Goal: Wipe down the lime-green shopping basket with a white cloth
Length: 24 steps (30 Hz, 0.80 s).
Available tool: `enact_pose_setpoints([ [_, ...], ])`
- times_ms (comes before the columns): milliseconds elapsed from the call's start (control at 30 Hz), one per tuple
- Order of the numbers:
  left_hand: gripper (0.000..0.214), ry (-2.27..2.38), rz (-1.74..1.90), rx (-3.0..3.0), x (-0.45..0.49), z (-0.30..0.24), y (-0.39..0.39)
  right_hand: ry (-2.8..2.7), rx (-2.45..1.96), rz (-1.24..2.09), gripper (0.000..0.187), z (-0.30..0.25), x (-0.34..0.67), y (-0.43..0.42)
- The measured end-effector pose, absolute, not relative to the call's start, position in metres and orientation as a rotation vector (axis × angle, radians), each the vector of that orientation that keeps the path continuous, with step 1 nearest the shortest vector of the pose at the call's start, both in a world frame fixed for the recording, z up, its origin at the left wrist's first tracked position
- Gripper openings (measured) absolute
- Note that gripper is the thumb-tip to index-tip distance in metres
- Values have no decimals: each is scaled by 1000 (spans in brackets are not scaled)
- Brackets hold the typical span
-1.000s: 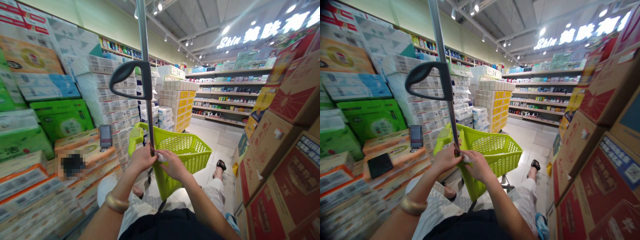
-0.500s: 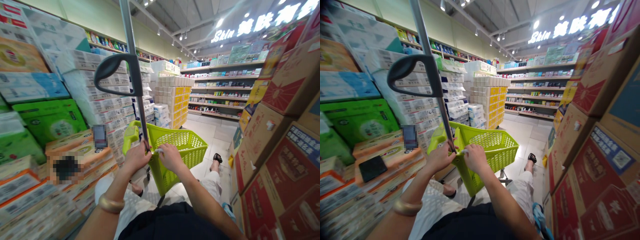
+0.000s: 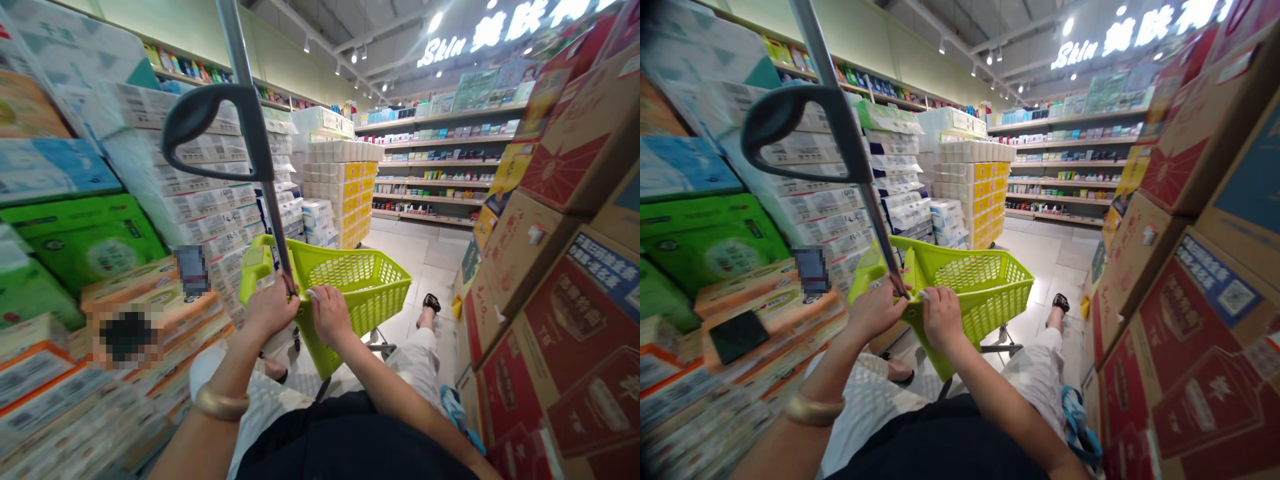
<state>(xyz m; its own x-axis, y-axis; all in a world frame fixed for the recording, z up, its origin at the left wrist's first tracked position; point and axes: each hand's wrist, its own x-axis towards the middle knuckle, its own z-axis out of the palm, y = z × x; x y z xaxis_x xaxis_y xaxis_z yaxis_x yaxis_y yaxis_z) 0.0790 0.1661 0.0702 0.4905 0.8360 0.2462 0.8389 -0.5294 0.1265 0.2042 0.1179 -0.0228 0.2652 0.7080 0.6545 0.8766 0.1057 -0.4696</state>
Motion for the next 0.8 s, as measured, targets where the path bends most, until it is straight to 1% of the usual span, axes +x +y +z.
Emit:
enact_pose_setpoints([
  [100, 51, -1545, -403, -2656, 81, 69, 166, -1559, -1559, -220, 30, -20, 194, 118],
  [233, 54, -1549, -374, -2625, 82, 68, 165, -1625, -1486, -199, 39, -22, 194, 118],
  [433, 54, -1544, -401, -2645, 82, 69, 166, -1423, -1666, -248, 31, -44, 222, 118],
  [700, 57, -1525, -354, -2556, 84, 66, 166, -1594, -1425, -255, 35, -32, 199, 123],
  [800, 55, -1519, -349, -2568, 83, 67, 166, -1543, -1490, -259, 30, -41, 217, 122],
])
